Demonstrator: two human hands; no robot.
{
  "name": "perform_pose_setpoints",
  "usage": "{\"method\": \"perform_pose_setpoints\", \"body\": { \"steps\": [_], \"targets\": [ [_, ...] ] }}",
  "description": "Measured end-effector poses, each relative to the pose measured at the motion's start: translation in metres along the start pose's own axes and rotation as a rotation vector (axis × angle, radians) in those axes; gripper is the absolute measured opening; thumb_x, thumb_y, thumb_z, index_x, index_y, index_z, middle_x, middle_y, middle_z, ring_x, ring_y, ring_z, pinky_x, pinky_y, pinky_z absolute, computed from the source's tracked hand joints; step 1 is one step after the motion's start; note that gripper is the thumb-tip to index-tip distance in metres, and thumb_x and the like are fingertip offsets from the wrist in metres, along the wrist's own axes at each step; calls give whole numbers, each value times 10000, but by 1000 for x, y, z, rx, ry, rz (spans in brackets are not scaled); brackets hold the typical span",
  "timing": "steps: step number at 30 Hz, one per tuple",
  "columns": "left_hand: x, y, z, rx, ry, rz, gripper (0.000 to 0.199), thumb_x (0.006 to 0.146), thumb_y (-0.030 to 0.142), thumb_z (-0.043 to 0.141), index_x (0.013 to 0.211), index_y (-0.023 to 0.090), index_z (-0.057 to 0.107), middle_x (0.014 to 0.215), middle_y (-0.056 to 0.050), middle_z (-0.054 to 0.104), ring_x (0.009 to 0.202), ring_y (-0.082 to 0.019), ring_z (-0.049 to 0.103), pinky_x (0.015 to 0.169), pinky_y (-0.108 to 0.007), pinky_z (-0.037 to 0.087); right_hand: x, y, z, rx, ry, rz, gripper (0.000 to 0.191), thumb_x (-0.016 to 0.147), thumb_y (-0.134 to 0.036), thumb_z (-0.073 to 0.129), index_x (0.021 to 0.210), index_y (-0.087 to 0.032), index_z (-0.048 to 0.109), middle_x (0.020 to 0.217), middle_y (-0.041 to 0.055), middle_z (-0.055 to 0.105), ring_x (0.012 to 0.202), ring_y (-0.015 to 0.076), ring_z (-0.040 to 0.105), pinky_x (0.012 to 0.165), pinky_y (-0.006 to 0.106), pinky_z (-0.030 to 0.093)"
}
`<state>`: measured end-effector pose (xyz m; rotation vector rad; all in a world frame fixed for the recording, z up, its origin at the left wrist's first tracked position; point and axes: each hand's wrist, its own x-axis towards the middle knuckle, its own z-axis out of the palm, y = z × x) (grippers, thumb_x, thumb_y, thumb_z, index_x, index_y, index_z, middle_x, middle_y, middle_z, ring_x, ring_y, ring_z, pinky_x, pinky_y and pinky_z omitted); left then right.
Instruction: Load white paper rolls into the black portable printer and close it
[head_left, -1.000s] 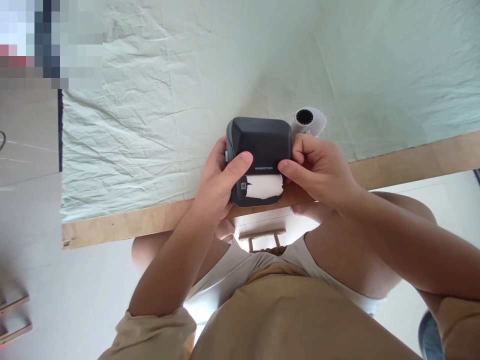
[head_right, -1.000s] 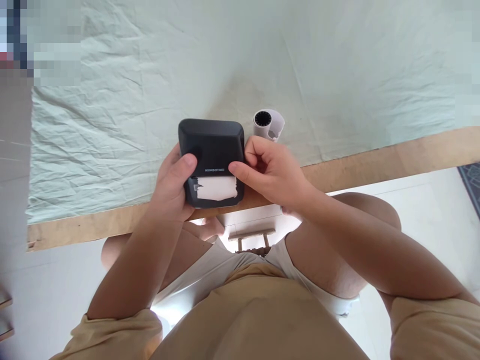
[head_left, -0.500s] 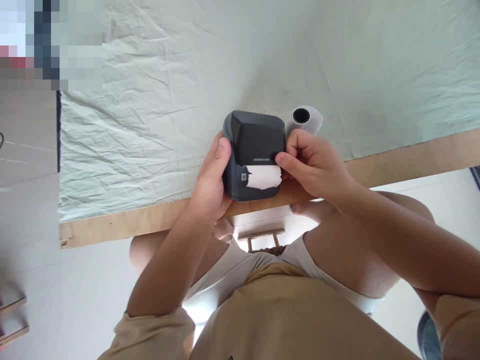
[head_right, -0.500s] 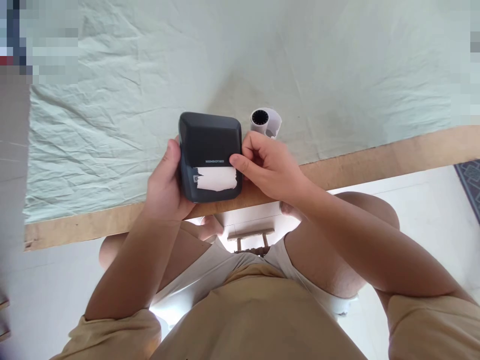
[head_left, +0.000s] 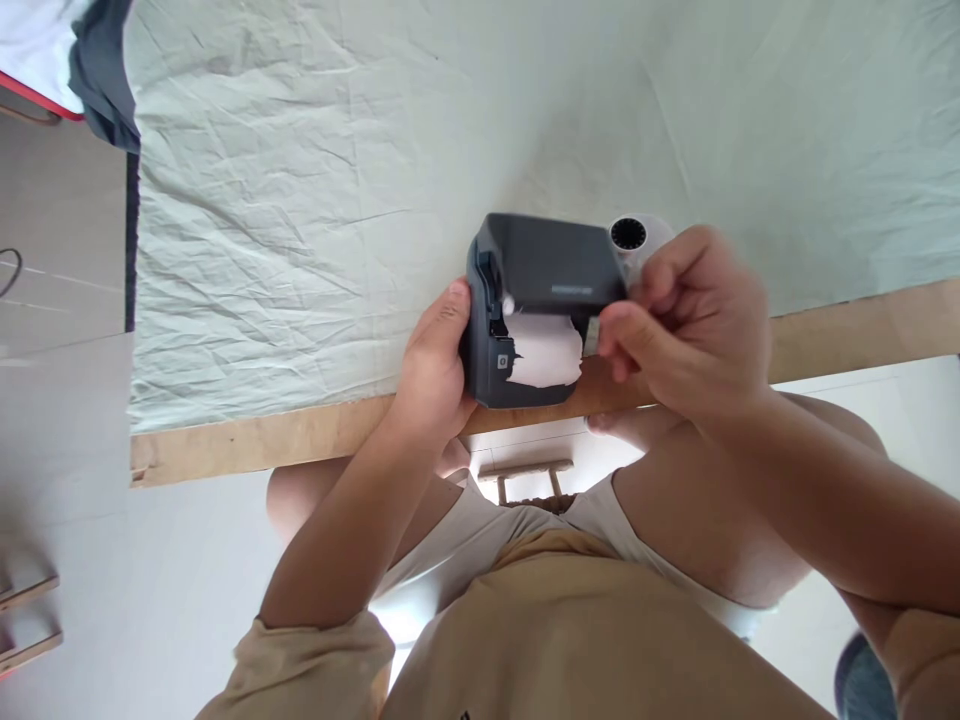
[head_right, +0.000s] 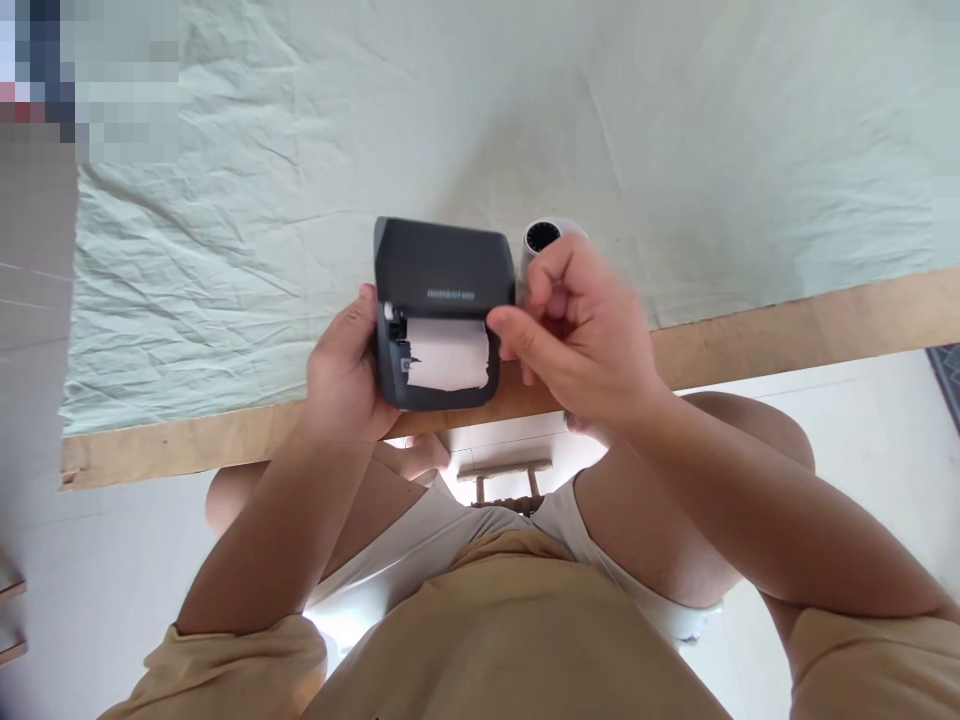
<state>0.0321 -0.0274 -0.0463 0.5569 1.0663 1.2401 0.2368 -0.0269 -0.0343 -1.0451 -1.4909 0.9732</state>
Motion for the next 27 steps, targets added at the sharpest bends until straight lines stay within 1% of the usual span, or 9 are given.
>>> {"method": "perform_pose_setpoints", "body": {
  "steps": [3, 5, 7, 11, 14, 17, 20, 23, 27],
  "targets": [
    [-1, 0, 0, 21, 0, -29, 356, 1042, 577, 803, 978, 227, 805, 898, -1, 840, 936, -217, 864, 834, -313, 709, 10, -13, 5, -38, 200, -136, 379, 1049, -477, 803, 928, -299, 491, 775, -58, 716, 538, 119, 652, 383, 262, 342],
    [-2, -1, 0, 27, 0, -23, 362, 1037, 591, 806, 988, 232, 798, 891, 4, 838, 949, -219, 867, 830, -309, 705, 16, -18, 7, -143, 210, -200, 294, 1028, -337, 795, 919, -286, 527, 875, -47, 794, 538, 103, 636, 430, 275, 396],
    [-3, -1, 1, 28, -11, -15, 360, 1030, 590, 816, 982, 234, 786, 851, 7, 821, 959, -233, 870, 846, -324, 707, 22, -21, 8, -413, 117, -260, 162, 998, -231, 737, 909, -268, 607, 861, -43, 795, 559, 107, 613, 528, 306, 441],
    [-3, 0, 2, 23, -13, -17, 359, 1033, 574, 821, 951, 229, 764, 801, 9, 787, 883, -221, 849, 793, -317, 687, 32, -31, 10, -995, -205, -210, 129, 1000, -213, 625, 926, -252, 724, 766, -1, 732, 668, 174, 614, 595, 354, 298],
    [-5, 1, 2, 43, -12, -23, 346, 1054, 566, 802, 992, 226, 781, 822, 8, 791, 866, -201, 834, 756, -291, 667, 39, -44, 10, -1082, -439, 3, 133, 999, -261, 706, 1119, -264, 763, 798, 1, 742, 662, 195, 570, 616, 364, 324],
    [-6, 1, 2, 45, 2, -38, 331, 1060, 546, 800, 1002, 220, 795, 847, 3, 807, 905, -205, 845, 770, -286, 673, 39, -56, 1, -955, -451, 28, 281, 928, -199, 761, 1193, -289, 781, 772, -23, 734, 610, 178, 528, 640, 381, 383],
    [-4, -1, 1, 16, 66, -27, 315, 1053, 522, 810, 945, 227, 780, 868, 12, 820, 1013, -222, 865, 862, -295, 705, 38, -63, -23, -637, -307, 4, 336, 854, -256, 810, 1177, -346, 823, 880, -19, 776, 566, 141, 522, 575, 363, 357],
    [-2, -3, 0, 0, 108, -37, 341, 1044, 547, 812, 913, 236, 760, 905, 20, 836, 1152, -248, 866, 981, -326, 724, 47, -54, -52, -322, 136, 29, 242, 898, -443, 746, 1106, -323, 778, 1088, 50, 762, 683, 179, 620, 588, 370, 374],
    [-1, -2, 3, -30, 80, -50, 361, 1043, 579, 799, 951, 231, 774, 959, 4, 855, 1234, -287, 858, 1074, -394, 723, 65, -12, -85, -201, 434, 299, 168, 873, -347, 748, 906, -300, 590, 937, 42, 635, 617, 154, 479, 547, 370, 333]
  ]
}}
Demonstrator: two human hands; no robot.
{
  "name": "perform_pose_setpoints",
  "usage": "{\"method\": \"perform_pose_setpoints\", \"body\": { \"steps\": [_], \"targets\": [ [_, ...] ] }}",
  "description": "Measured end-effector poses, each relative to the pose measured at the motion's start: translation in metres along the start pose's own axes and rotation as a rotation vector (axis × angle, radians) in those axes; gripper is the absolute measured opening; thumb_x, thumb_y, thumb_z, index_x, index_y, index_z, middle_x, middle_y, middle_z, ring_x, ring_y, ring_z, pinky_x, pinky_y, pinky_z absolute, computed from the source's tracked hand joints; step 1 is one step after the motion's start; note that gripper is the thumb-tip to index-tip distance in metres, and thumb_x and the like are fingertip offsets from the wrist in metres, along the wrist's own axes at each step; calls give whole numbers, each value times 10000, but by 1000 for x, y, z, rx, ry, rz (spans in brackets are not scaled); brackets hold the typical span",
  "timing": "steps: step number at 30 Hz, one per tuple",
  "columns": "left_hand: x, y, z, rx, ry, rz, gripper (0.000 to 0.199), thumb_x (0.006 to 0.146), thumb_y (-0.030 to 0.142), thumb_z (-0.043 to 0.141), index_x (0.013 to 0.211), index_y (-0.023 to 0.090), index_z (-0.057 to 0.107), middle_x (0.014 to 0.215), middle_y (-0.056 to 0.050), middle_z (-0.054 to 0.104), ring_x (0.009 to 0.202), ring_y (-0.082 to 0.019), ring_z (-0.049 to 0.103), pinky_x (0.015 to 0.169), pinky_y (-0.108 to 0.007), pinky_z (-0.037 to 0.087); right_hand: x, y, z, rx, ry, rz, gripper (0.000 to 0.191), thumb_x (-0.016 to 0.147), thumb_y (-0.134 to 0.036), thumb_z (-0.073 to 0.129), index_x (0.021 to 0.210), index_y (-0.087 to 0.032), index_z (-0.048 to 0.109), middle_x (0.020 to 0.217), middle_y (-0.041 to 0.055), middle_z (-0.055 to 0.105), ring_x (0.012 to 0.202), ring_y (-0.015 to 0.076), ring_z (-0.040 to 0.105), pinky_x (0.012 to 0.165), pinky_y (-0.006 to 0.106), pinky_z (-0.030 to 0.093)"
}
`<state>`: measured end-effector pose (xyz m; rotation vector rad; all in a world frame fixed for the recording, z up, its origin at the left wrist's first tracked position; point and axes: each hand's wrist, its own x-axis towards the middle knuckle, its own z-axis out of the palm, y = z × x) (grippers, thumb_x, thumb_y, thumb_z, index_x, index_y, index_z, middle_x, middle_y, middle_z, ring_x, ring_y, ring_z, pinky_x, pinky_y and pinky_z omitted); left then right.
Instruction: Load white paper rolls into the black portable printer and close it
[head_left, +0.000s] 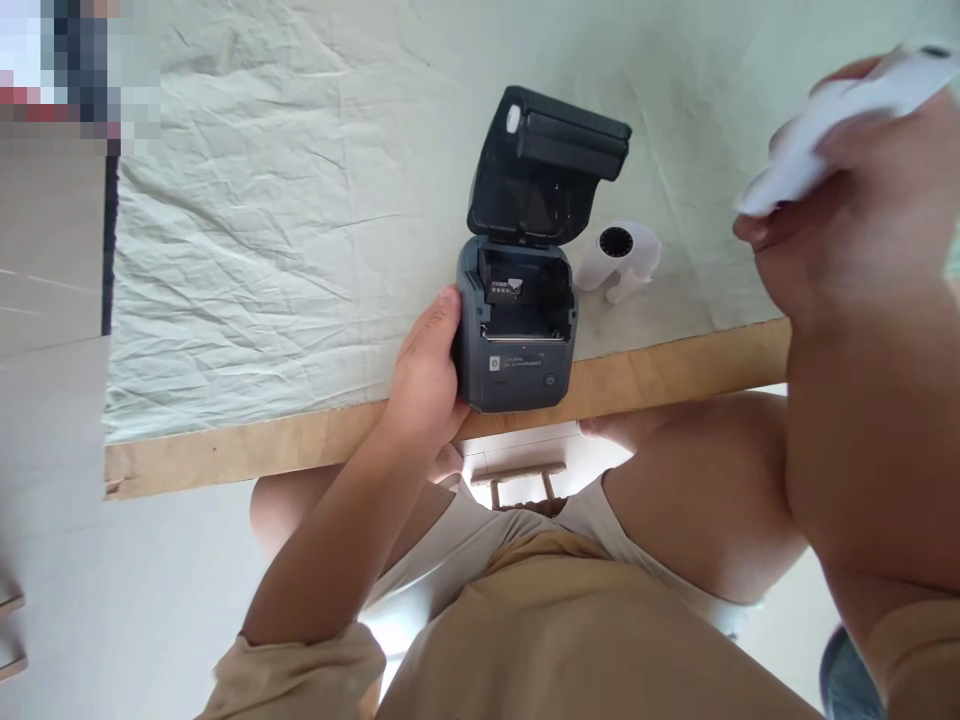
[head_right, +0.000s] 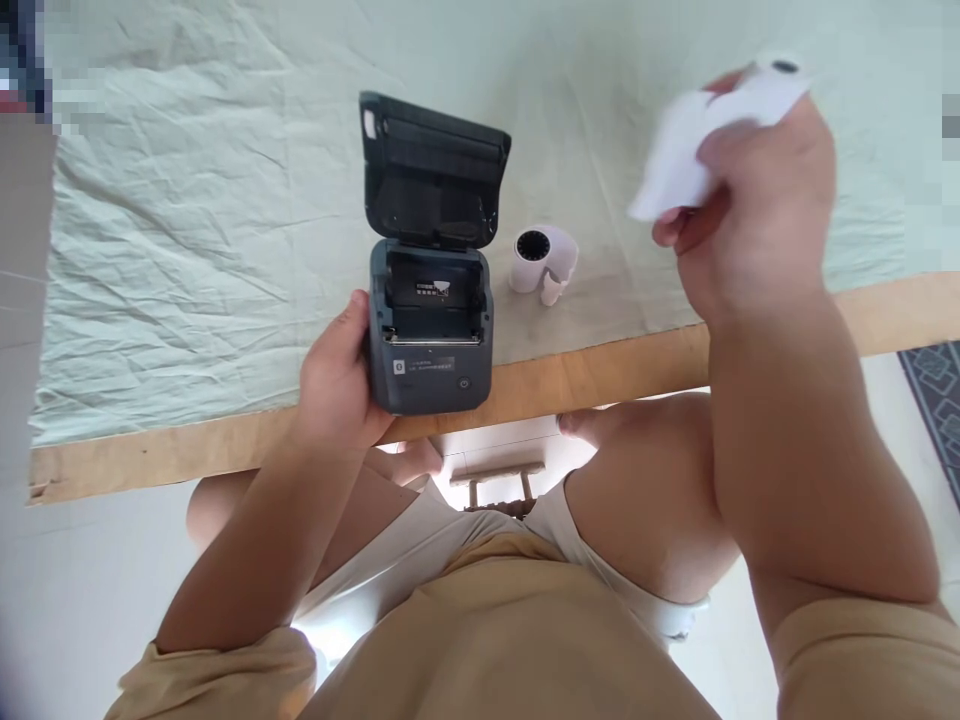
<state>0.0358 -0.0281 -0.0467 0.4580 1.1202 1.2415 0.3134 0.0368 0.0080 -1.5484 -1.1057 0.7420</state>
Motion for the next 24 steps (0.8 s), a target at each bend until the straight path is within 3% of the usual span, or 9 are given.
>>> {"method": "perform_pose_setpoints", "body": {
  "steps": [3, 5, 9, 15, 17, 19, 21, 24],
  "targets": [
    [0, 1, 2, -16, -25, 1, 333, 1028, 548, 816, 938, 230, 778, 925, -3, 847, 1180, -299, 874, 1056, -420, 732, 18, 39, -6, -86, 25, -36, 268, 901, -258, 826, 907, -304, 562, 989, 30, 676, 658, 148, 566, 631, 373, 511],
    [0, 1, 2, -15, -31, 1, 317, 1011, 535, 830, 918, 237, 776, 880, -8, 835, 1156, -310, 876, 1014, -428, 743, 24, 61, -13, -165, 42, -90, 301, 903, -295, 890, 906, -302, 590, 915, 23, 684, 621, 151, 580, 625, 374, 524],
    [1, 0, -1, 6, -31, 36, 313, 997, 526, 844, 895, 244, 756, 847, -14, 818, 1174, -325, 866, 976, -434, 747, 28, 84, -29, -367, -24, -395, 283, 904, -309, 934, 1042, -323, 687, 1006, 44, 765, 871, 233, 719, 745, 372, 547],
    [1, 2, 0, 15, -41, 39, 297, 998, 515, 829, 905, 242, 759, 877, -12, 829, 1173, -314, 866, 1000, -427, 737, 19, 72, -32, -572, -59, -407, 648, 848, -176, 921, 1414, -367, 670, 1081, 37, 796, 940, 259, 734, 872, 399, 567],
    [0, 5, 3, 13, -45, 45, 309, 1017, 528, 796, 906, 241, 767, 894, -21, 837, 1196, -327, 861, 1018, -441, 731, 5, 58, -24, -524, -44, -576, 581, 928, -195, 834, 1458, -354, 655, 1286, 78, 796, 1168, 294, 748, 1047, 439, 571],
    [-2, 7, 5, 22, -60, 50, 334, 1031, 544, 769, 892, 240, 770, 885, -29, 836, 1222, -344, 855, 1032, -455, 725, -12, 45, -10, -469, -25, -757, 400, 1012, -209, 713, 1395, -320, 688, 1329, 111, 771, 1280, 310, 720, 1164, 477, 540],
    [-2, 9, 7, 36, -79, 60, 344, 1041, 550, 756, 890, 241, 776, 882, -32, 837, 1236, -342, 852, 1036, -449, 722, -25, 40, 8, -437, -121, -832, 446, 975, -256, 752, 1411, -312, 677, 1319, 112, 754, 1216, 306, 732, 1090, 470, 587],
    [-2, 10, 8, 46, -51, 85, 306, 1050, 517, 749, 918, 244, 795, 924, -22, 856, 1233, -308, 851, 1026, -402, 720, -29, 46, 33, -489, -313, -731, 545, 915, -345, 833, 1434, -313, 670, 1363, 111, 712, 1168, 310, 739, 1003, 473, 630]
  ]
}}
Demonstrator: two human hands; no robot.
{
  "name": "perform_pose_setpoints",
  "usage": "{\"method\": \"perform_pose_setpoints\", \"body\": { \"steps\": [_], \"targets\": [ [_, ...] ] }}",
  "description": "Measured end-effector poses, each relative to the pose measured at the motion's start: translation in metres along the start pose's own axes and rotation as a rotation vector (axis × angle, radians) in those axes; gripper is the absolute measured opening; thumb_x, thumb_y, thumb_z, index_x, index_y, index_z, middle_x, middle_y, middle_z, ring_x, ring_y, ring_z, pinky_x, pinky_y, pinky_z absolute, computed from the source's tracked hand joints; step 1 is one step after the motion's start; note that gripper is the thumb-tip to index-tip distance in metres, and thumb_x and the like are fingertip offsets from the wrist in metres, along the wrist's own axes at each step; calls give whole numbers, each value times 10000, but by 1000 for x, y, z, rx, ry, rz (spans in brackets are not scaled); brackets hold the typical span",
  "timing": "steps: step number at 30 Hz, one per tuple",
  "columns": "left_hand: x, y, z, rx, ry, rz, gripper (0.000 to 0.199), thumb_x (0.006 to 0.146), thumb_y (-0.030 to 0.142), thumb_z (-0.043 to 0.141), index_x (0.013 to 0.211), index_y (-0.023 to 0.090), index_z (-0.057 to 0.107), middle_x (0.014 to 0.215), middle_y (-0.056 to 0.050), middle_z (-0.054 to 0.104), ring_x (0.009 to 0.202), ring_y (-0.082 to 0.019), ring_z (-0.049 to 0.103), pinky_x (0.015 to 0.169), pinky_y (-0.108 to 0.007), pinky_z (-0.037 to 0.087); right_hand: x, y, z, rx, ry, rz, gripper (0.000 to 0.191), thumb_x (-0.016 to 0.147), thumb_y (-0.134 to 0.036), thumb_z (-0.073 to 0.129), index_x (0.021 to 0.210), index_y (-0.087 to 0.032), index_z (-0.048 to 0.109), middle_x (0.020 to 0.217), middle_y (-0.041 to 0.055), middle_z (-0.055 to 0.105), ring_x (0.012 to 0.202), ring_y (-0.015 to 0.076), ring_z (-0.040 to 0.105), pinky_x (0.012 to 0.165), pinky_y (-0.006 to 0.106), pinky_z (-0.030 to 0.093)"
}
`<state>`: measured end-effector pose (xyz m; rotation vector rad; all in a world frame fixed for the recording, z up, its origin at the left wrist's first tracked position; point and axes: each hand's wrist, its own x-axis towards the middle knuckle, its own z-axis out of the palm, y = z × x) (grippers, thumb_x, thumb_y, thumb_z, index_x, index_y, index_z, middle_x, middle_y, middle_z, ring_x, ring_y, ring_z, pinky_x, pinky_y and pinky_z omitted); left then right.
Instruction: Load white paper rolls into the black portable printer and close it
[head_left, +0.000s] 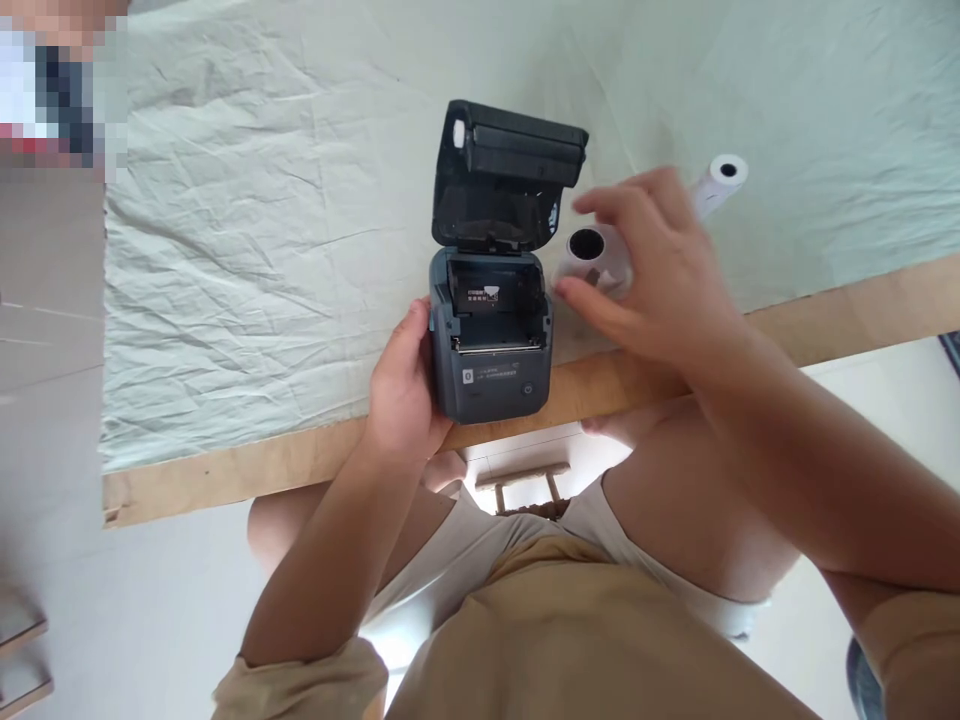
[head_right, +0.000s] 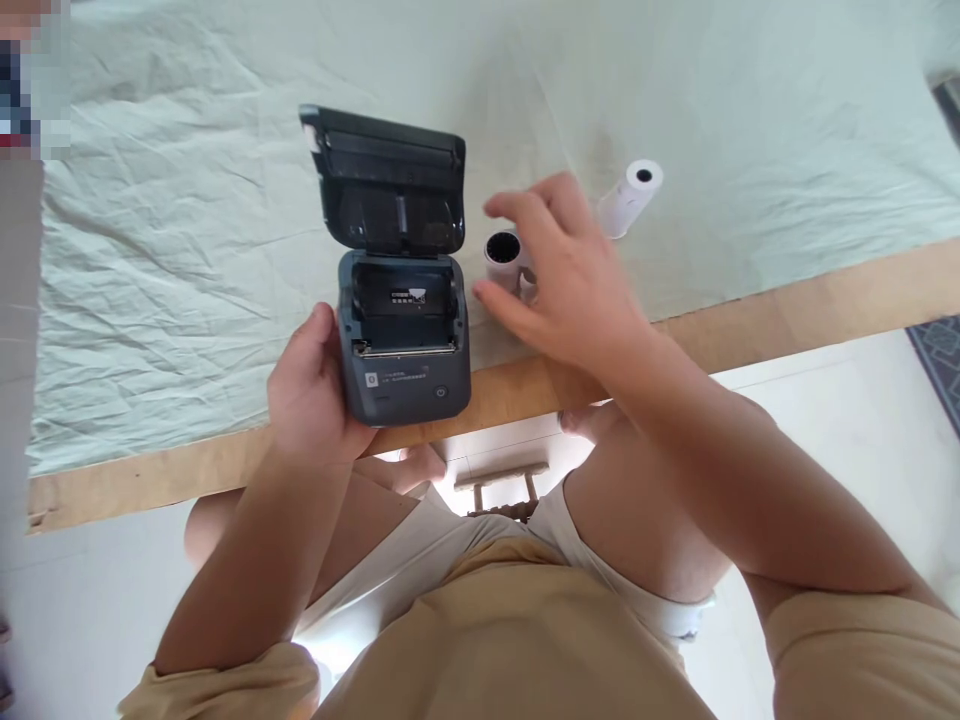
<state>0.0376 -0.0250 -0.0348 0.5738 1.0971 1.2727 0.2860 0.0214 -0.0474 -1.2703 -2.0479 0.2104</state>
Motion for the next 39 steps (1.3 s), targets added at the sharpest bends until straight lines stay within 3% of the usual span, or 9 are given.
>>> {"method": "perform_pose_setpoints", "body": {
  "steps": [4, 8, 12, 17, 21, 25, 33, 36, 39],
  "targets": [
    [0, 0, 0, 24, 32, -26, 298, 1038, 507, 746, 896, 247, 782, 913, -21, 853, 1234, -313, 850, 1035, -413, 720, 4, 9, 17, 26, -88, 131, 410, 908, -292, 807, 1307, -316, 715, 1215, 86, 745, 990, 252, 719, 878, 422, 627],
    [-2, 3, 2, 20, -5, -42, 324, 997, 546, 763, 864, 251, 739, 885, -26, 834, 1236, -333, 849, 1034, -446, 723, 0, 10, 13, 194, -26, 182, 496, 832, -257, 847, 1287, -326, 660, 1123, 39, 787, 935, 231, 709, 848, 402, 630],
    [-4, 4, -1, 30, -94, -35, 335, 958, 562, 774, 913, 230, 764, 901, -54, 839, 1206, -352, 852, 1011, -459, 723, -3, 8, 9, 270, -70, 207, 312, 892, -347, 836, 1178, -307, 716, 1013, 19, 788, 885, 224, 724, 818, 405, 631],
    [-5, 1, -10, 56, -191, -33, 339, 880, 482, 944, 1067, 233, 810, 930, -29, 850, 917, -264, 867, 788, -336, 702, -4, -8, 1, 292, 122, 221, 367, 912, -381, 858, 1255, -342, 733, 1143, 45, 825, 1003, 254, 774, 871, 433, 645],
    [-6, 1, -10, 50, -181, -34, 320, 892, 469, 955, 1047, 226, 817, 906, -10, 825, 773, -187, 808, 664, -261, 640, -7, -45, -3, 377, 252, 69, 326, 916, -310, 890, 1180, -351, 704, 1176, 12, 849, 1019, 250, 815, 881, 437, 652],
    [-8, 2, -8, 72, -186, -15, 340, 916, 511, 935, 1058, 231, 804, 930, -29, 825, 868, -230, 830, 700, -284, 632, -3, -74, 10, 369, 160, -69, 244, 954, -201, 829, 1065, -343, 666, 1170, -53, 898, 1036, 230, 869, 884, 411, 672],
    [-10, 1, -12, 43, -228, -51, 369, 937, 505, 918, 1162, 236, 802, 1076, -64, 862, 1118, -328, 860, 931, -404, 699, 8, -75, 17, 217, 143, -100, 154, 980, -181, 748, 957, -327, 707, 1114, -32, 912, 981, 247, 884, 893, 425, 674],
    [-10, 1, -11, 35, -236, -42, 328, 943, 468, 915, 1152, 238, 807, 1036, -49, 855, 1053, -294, 859, 856, -349, 678, 7, -73, 18, 211, 217, -154, 162, 947, -136, 727, 933, -297, 715, 1088, -27, 913, 951, 224, 877, 880, 406, 651],
    [-10, 2, -9, 42, -228, -29, 267, 947, 440, 905, 1111, 245, 824, 960, -24, 831, 923, -237, 828, 759, -292, 633, 7, -67, 24, 177, 175, -181, 118, 988, -193, 686, 947, -280, 755, 1098, -17, 913, 996, 235, 879, 861, 418, 628]
  ]
}}
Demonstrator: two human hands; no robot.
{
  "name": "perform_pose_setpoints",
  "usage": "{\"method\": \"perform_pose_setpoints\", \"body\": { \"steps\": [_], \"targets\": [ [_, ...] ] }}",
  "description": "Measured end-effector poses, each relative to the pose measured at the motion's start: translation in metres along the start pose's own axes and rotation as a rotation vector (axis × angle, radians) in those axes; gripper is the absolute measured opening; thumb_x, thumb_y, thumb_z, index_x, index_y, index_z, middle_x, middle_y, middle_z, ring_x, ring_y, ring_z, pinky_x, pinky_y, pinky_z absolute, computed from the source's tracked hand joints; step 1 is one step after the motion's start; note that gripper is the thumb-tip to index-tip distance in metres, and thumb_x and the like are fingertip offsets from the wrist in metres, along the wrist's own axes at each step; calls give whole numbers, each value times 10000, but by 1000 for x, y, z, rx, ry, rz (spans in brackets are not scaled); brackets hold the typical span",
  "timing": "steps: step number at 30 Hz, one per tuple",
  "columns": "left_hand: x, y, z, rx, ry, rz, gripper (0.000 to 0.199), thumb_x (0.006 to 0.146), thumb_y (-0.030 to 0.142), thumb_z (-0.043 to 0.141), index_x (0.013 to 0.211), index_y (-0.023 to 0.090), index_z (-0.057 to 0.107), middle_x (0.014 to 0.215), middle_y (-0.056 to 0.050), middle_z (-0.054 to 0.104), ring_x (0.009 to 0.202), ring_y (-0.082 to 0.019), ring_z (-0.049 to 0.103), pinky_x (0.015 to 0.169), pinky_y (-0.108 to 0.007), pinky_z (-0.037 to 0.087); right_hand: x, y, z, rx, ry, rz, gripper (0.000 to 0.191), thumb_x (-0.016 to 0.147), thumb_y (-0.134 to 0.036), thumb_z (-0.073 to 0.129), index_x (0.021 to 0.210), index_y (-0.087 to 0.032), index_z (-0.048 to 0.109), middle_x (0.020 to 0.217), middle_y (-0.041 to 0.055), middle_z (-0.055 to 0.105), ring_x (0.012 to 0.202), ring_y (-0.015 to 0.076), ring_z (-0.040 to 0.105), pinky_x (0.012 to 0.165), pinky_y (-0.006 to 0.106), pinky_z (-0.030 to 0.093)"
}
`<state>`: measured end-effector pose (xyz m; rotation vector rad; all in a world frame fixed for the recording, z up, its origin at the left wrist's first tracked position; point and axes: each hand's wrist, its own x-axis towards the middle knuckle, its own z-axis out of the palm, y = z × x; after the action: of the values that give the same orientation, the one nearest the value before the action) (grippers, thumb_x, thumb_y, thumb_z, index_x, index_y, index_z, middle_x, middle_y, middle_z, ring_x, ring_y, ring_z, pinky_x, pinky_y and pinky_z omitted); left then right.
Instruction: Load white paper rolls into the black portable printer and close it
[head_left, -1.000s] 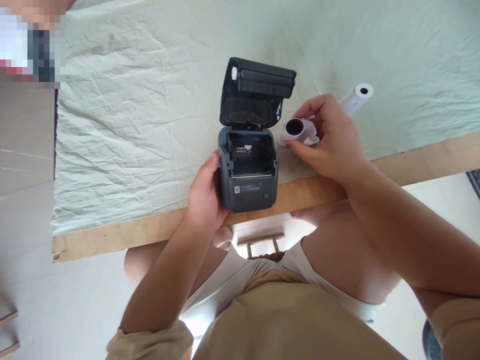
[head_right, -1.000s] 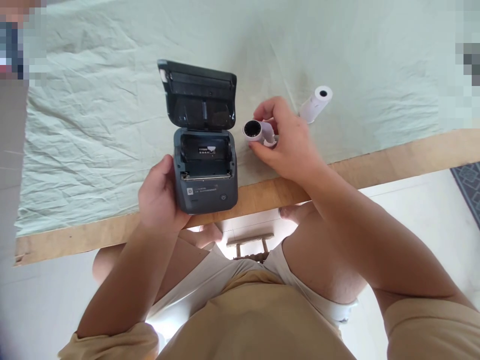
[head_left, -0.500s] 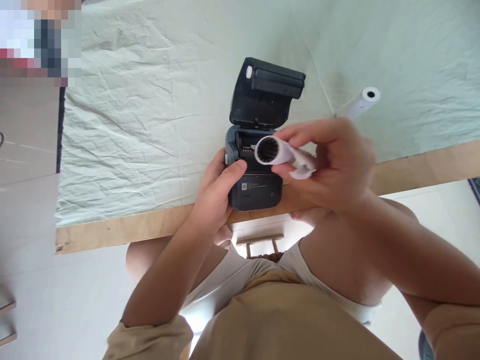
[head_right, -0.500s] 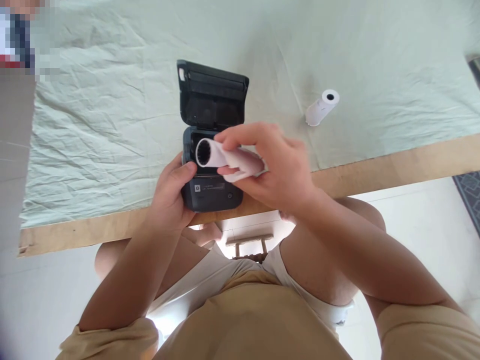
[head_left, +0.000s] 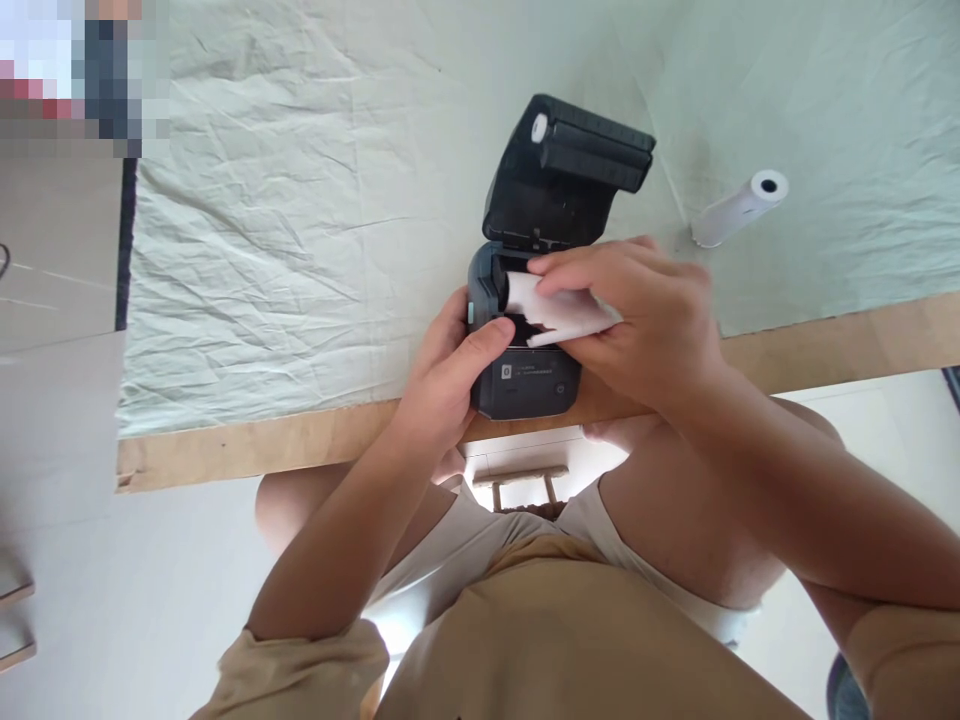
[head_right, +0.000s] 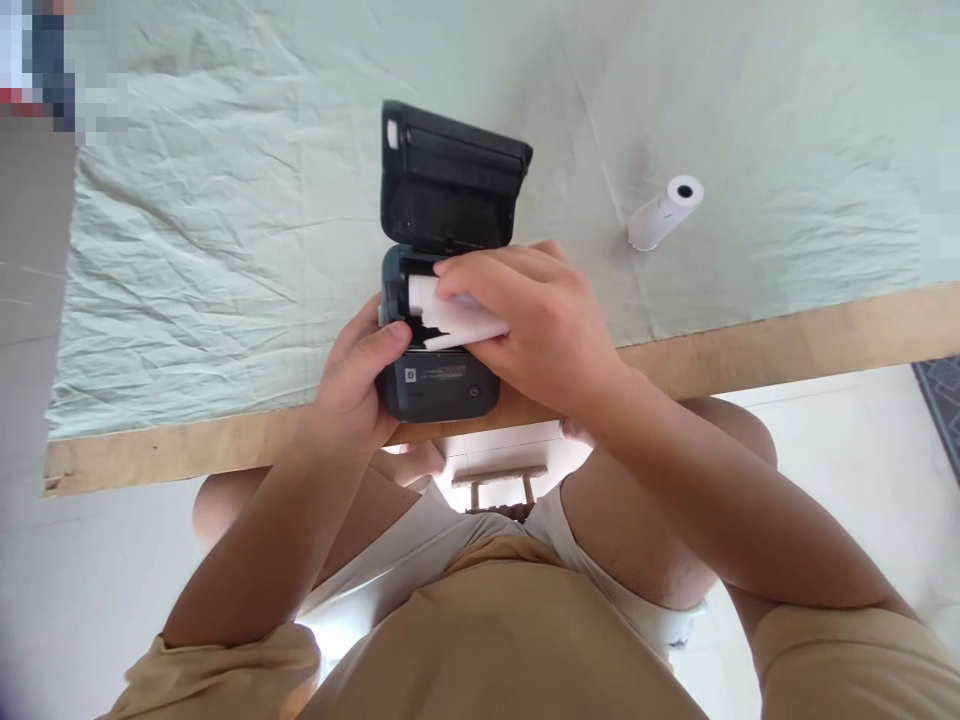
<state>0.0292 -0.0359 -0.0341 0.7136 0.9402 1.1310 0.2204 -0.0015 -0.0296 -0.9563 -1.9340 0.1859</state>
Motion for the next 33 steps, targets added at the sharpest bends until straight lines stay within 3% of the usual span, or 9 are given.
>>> {"method": "perform_pose_setpoints", "body": {
  "steps": [8, 12, 14, 17, 21, 25, 27, 30, 33],
  "targets": [
    [1, -1, 2, 2, 30, -5, 281, 930, 460, 905, 1071, 235, 812, 923, -24, 811, 910, -240, 813, 760, -306, 643, -1, -4, -10, -44, -162, 100, 206, 1015, -194, 676, 938, -352, 784, 1135, -17, 878, 1049, 253, 798, 981, 468, 603],
    [3, -2, 0, -5, 10, 49, 305, 945, 490, 892, 1067, 235, 777, 935, -27, 815, 1010, -266, 839, 780, -322, 673, -15, -8, -7, 35, -138, -94, 206, 987, -144, 727, 1080, -326, 753, 1146, -23, 866, 1059, 252, 797, 922, 442, 560],
    [4, -1, -1, 21, 11, 52, 375, 879, 477, 959, 1086, 240, 756, 954, -12, 816, 975, -244, 833, 783, -311, 681, -22, -7, -3, -4, -99, -189, 89, 1049, -276, 740, 1134, -299, 729, 1122, -11, 861, 1035, 242, 796, 855, 427, 544],
    [4, 0, -3, 70, 18, 34, 506, 755, 354, 1041, 1148, 255, 738, 1022, 0, 835, 945, -222, 821, 804, -307, 698, -25, -4, -2, 23, -44, -228, 246, 1121, -509, 647, 1167, -275, 708, 1070, 27, 837, 988, 248, 778, 837, 450, 564],
    [4, -2, -6, 106, 18, 41, 549, 728, 301, 1032, 1196, 260, 748, 1092, -17, 856, 994, -255, 831, 794, -326, 711, -17, 9, -9, 72, 119, -67, 213, 1100, -427, 620, 1284, -335, 673, 1196, 60, 770, 1112, 289, 758, 900, 484, 616],
    [1, -2, -5, 146, 16, 62, 511, 771, 321, 996, 1225, 260, 769, 1104, -33, 855, 1022, -277, 833, 770, -324, 692, -6, 27, -13, 189, 16, 160, 598, 1065, -684, 612, 1569, -384, 493, 1690, 91, 602, 1535, 363, 641, 1126, 567, 606],
    [0, -2, -4, 143, 24, 63, 488, 786, 317, 979, 1228, 258, 782, 1071, -29, 847, 981, -263, 824, 754, -315, 683, -4, 33, -13, 303, 26, 211, 679, 1033, -776, 596, 1580, -397, 464, 1706, 72, 606, 1506, 348, 671, 1160, 562, 604],
    [-2, -1, -4, 117, 35, 52, 466, 780, 288, 977, 1210, 260, 801, 1000, -4, 825, 868, -210, 788, 705, -280, 660, -7, 33, -14, 395, 56, 285, 582, 1039, -768, 614, 1472, -383, 569, 1580, 51, 697, 1369, 309, 742, 1117, 520, 635],
    [-2, -2, -4, 98, 21, 55, 482, 773, 307, 1003, 1206, 262, 797, 974, 5, 815, 836, -196, 790, 669, -266, 646, -12, 27, -15, 407, -126, 305, 480, 1086, -656, 659, 1441, -334, 639, 1473, 69, 758, 1374, 303, 742, 1166, 529, 622]
  ]
}}
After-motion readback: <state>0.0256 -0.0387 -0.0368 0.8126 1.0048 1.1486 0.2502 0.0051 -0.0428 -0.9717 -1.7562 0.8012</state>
